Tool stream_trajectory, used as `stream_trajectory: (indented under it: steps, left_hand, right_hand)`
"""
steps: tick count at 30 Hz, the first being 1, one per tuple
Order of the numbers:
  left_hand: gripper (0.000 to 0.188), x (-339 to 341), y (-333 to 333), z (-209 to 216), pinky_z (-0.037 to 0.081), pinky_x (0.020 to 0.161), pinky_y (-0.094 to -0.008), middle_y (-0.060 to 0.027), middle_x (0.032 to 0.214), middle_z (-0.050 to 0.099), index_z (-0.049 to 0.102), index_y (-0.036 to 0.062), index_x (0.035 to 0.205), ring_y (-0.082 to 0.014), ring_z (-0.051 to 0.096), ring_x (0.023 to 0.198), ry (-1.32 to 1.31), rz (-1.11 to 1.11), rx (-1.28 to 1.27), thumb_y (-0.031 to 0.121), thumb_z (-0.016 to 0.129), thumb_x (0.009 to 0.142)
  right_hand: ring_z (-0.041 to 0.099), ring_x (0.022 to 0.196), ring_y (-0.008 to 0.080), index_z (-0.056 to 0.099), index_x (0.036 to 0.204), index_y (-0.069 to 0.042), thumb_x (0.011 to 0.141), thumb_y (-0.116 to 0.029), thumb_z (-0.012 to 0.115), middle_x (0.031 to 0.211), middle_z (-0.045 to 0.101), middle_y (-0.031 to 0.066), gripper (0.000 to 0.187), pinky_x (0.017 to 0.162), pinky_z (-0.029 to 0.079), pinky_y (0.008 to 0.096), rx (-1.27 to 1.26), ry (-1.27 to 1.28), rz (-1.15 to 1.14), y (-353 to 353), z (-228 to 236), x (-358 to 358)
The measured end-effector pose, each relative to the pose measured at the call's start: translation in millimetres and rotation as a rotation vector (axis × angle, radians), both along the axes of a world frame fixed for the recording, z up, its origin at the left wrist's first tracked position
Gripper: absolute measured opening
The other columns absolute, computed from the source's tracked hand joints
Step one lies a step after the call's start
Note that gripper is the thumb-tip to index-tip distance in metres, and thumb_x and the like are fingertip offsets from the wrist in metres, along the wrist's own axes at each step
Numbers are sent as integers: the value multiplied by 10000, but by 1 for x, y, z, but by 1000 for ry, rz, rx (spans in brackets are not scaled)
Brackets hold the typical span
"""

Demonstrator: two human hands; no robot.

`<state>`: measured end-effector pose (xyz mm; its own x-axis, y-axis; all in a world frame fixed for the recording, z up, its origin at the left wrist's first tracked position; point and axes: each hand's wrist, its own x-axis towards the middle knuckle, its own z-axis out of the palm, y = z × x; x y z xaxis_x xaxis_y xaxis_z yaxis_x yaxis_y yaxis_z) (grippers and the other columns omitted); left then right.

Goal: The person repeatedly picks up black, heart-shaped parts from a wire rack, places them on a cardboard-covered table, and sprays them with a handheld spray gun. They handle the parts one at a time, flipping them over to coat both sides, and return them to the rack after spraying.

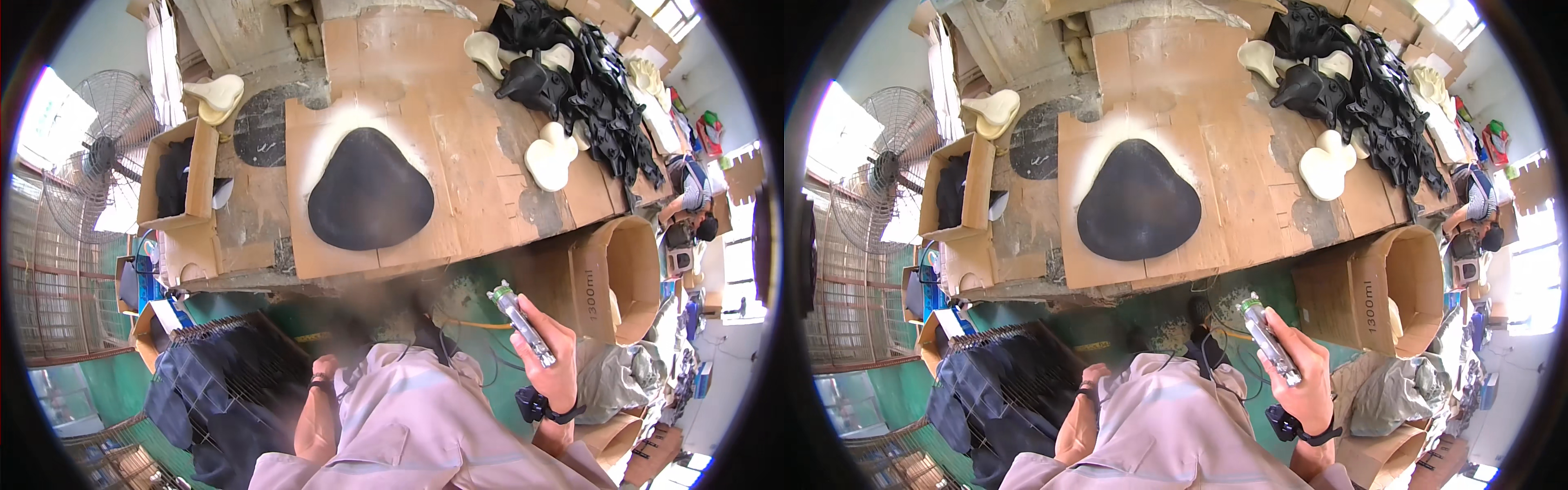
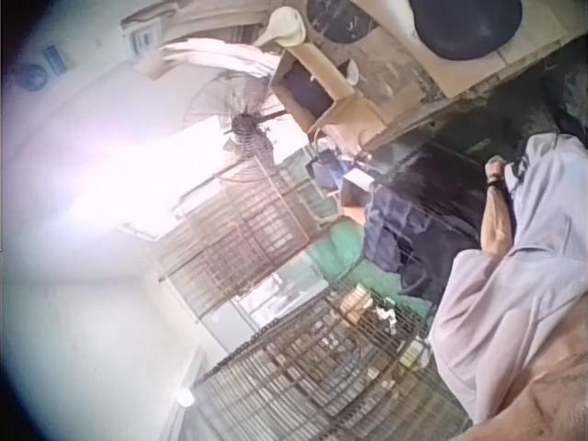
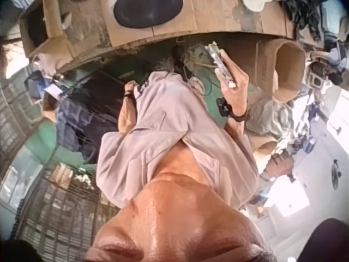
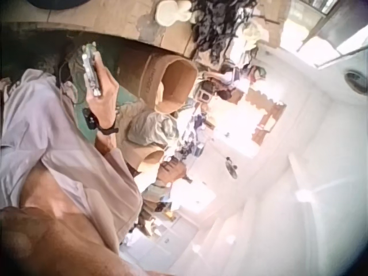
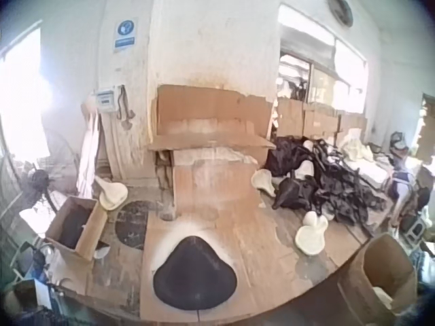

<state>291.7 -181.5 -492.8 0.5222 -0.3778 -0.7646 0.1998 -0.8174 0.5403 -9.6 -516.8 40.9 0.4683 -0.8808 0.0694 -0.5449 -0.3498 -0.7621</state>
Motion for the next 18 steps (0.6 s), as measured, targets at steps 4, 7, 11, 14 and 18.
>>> stream_trajectory:
  steps: [4, 7, 11, 14, 18]
  left_hand:
    - [359, 11, 6, -26, 596, 788, -442, -210, 941, 714, 606, -92, 1183, -335, 706, 874, 54, 41, -201, 55, 636, 857]
    - [333, 13, -3, -27, 582, 735, -494, -233, 966, 684, 565, -49, 1231, -402, 684, 850, 183, 49, -184, 111, 473, 955]
    - [319, 33, -4, -35, 566, 670, -482, -212, 994, 678, 569, -1, 1234, -390, 679, 846, 1016, 349, -622, 119, 463, 958]
    - [255, 32, -17, -31, 535, 576, -408, -148, 899, 671, 609, 3, 1153, -286, 663, 739, 1013, 460, -649, 53, 546, 911]
    - [303, 10, -50, 28, 523, 562, -292, -101, 799, 697, 677, -38, 1139, -172, 661, 648, 309, 364, -126, 49, 643, 850]
  right_hand:
    - [686, 792, 266, 612, 1297, 8, 776, 58, 685, 986, 703, 201, 528, 733, 524, 309, 59, 9, -54, 9, 8, -8]
    - [697, 815, 275, 617, 1290, 7, 769, 59, 689, 1006, 706, 205, 529, 754, 529, 312, 95, 52, -74, 15, 9, -12]
    - [708, 838, 310, 615, 1298, -13, 747, 68, 701, 995, 704, 203, 564, 761, 533, 325, 143, 70, 106, 22, 19, -15]
    - [691, 822, 333, 586, 1337, -20, 682, 106, 639, 984, 689, 210, 669, 759, 529, 329, 218, 48, 232, 28, 13, -5]
    - [666, 764, 311, 583, 1342, -22, 684, 98, 633, 940, 681, 189, 670, 725, 522, 315, 141, 5, 195, 20, 12, 10]
